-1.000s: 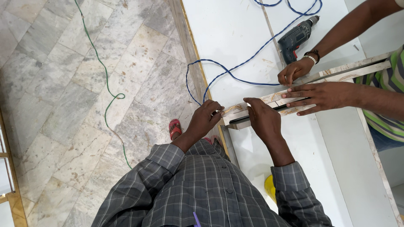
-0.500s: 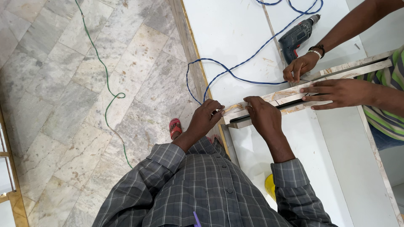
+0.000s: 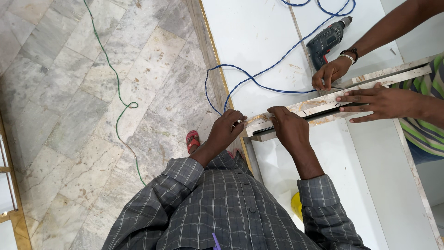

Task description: The person aligns a long metal strip along the edge of a white cabinet frame and secures it with screws. They use a cordless drill to drive screws into pre-drilled holes while another person assists by holding the strip in place. The task involves careful positioning and repeated fastening along the cabinet edge.

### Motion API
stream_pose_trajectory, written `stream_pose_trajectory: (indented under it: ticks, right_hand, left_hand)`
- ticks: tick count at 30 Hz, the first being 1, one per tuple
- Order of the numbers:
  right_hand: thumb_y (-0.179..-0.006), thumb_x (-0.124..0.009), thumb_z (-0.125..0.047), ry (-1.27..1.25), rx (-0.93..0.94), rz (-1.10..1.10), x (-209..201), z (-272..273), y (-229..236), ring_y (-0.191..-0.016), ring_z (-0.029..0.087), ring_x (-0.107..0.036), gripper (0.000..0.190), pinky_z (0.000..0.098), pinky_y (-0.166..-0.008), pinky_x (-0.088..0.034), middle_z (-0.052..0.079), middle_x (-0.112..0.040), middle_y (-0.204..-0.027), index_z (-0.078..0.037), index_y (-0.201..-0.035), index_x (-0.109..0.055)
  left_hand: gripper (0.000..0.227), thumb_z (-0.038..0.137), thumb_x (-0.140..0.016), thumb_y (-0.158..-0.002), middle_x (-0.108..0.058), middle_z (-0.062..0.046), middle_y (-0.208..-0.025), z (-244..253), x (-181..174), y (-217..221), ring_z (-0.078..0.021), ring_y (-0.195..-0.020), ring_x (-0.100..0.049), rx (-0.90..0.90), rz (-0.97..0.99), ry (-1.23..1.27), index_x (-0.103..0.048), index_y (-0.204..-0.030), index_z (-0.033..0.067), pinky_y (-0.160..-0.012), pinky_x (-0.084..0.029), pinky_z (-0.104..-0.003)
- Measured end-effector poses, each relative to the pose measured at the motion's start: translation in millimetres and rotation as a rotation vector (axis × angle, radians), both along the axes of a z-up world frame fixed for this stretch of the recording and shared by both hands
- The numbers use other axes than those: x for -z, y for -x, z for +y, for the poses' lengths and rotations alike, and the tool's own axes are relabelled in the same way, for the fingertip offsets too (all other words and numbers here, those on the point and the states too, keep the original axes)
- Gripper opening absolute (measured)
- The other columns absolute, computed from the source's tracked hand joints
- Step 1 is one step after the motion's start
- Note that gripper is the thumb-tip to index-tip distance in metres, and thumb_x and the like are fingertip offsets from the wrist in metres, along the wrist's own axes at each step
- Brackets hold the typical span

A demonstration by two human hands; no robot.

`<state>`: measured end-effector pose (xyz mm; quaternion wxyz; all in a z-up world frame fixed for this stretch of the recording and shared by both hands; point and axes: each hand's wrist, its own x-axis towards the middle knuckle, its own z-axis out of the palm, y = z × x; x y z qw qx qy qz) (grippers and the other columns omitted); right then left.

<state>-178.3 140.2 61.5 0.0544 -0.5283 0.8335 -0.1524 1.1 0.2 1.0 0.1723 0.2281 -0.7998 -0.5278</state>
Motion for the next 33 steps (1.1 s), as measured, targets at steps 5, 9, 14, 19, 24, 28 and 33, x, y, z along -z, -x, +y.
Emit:
stream_pose_trajectory:
  ticks: [5,9,14,19,24,28,33]
  right_hand:
    - [-0.095,-0.069,-0.013,-0.006,-0.013,-0.003,-2.9,-1.0,0.6,-0.085,0.027,-0.074,0.022,0.0398,-0.067,-0.057,0.005,-0.075,-0.107,-0.012,-0.117,-0.07]
    - [-0.094,-0.069,-0.013,-0.016,-0.009,-0.015,-5.0,-2.1,-0.4,-0.084,0.027,-0.074,0.022,0.04,-0.067,-0.057,0.004,-0.075,-0.107,-0.012,-0.116,-0.069]
    - [-0.095,-0.068,-0.012,-0.026,-0.005,-0.021,-7.3,-2.4,-1.0,-0.085,0.027,-0.074,0.022,0.0398,-0.068,-0.057,0.004,-0.075,-0.108,-0.012,-0.117,-0.069]
    - [-0.094,-0.068,-0.011,-0.014,-0.014,-0.022,-9.0,-2.9,-1.6,-0.085,0.027,-0.074,0.023,0.04,-0.068,-0.057,0.005,-0.075,-0.107,-0.012,-0.117,-0.068]
    - [-0.094,-0.067,-0.011,-0.015,-0.022,-0.031,-10.8,-3.2,-1.2,-0.085,0.028,-0.073,0.024,0.0414,-0.068,-0.057,0.005,-0.074,-0.107,-0.012,-0.118,-0.067]
    - [-0.093,-0.067,-0.011,-0.008,-0.029,-0.026,-7.3,-2.7,0.1,-0.086,0.029,-0.073,0.025,0.0421,-0.069,-0.057,0.006,-0.074,-0.107,-0.012,-0.118,-0.067]
    - [-0.09,-0.07,-0.012,0.154,-0.007,-0.096,-0.2,-1.1,4.6,-0.085,0.026,-0.074,0.032,0.0371,-0.069,-0.057,0.008,-0.075,-0.115,-0.011,-0.122,-0.067]
  left_hand:
    - [0.014,0.015,-0.066,-0.099,-0.065,-0.009,-0.106,-0.5,-0.3,1.5,-0.0185,-0.083,-0.071,-0.006,-0.001,0.009,-0.065,-0.107,0.0038,-0.074,-0.061,-0.032]
    - [0.015,0.016,-0.069,-0.098,-0.064,-0.01,-0.1,-1.9,-0.8,4.1,-0.0189,-0.082,-0.07,-0.016,-0.001,0.014,-0.065,-0.104,0.004,-0.073,-0.059,-0.033]
    - [0.017,0.017,-0.071,-0.096,-0.065,-0.01,-0.099,-4.7,-0.4,6.1,-0.0184,-0.081,-0.068,-0.01,-0.022,-0.034,-0.064,-0.102,0.0037,-0.071,-0.057,-0.033]
    - [0.02,0.02,-0.072,-0.095,-0.067,-0.008,-0.103,-8.4,9.3,9.2,-0.0134,-0.08,-0.068,-0.017,-0.038,-0.248,-0.063,-0.105,0.0046,-0.066,-0.058,-0.029]
    - [0.023,0.021,-0.075,-0.094,-0.069,-0.008,-0.1,-11.4,21.9,13.0,-0.0124,-0.076,-0.065,-0.033,-0.074,-0.478,-0.063,-0.105,0.0047,-0.059,-0.057,-0.026]
    - [0.022,0.023,-0.071,-0.094,-0.07,-0.004,-0.103,-11.6,28.4,13.3,-0.01,-0.081,-0.071,-0.011,-0.055,-0.47,-0.062,-0.106,0.0069,-0.059,-0.058,-0.026]
    - [0.022,0.022,-0.071,-0.094,-0.07,-0.007,-0.099,-15.8,37.7,14.7,-0.0099,-0.083,-0.072,0.001,-0.067,-0.503,-0.061,-0.107,0.0074,-0.059,-0.057,-0.025]
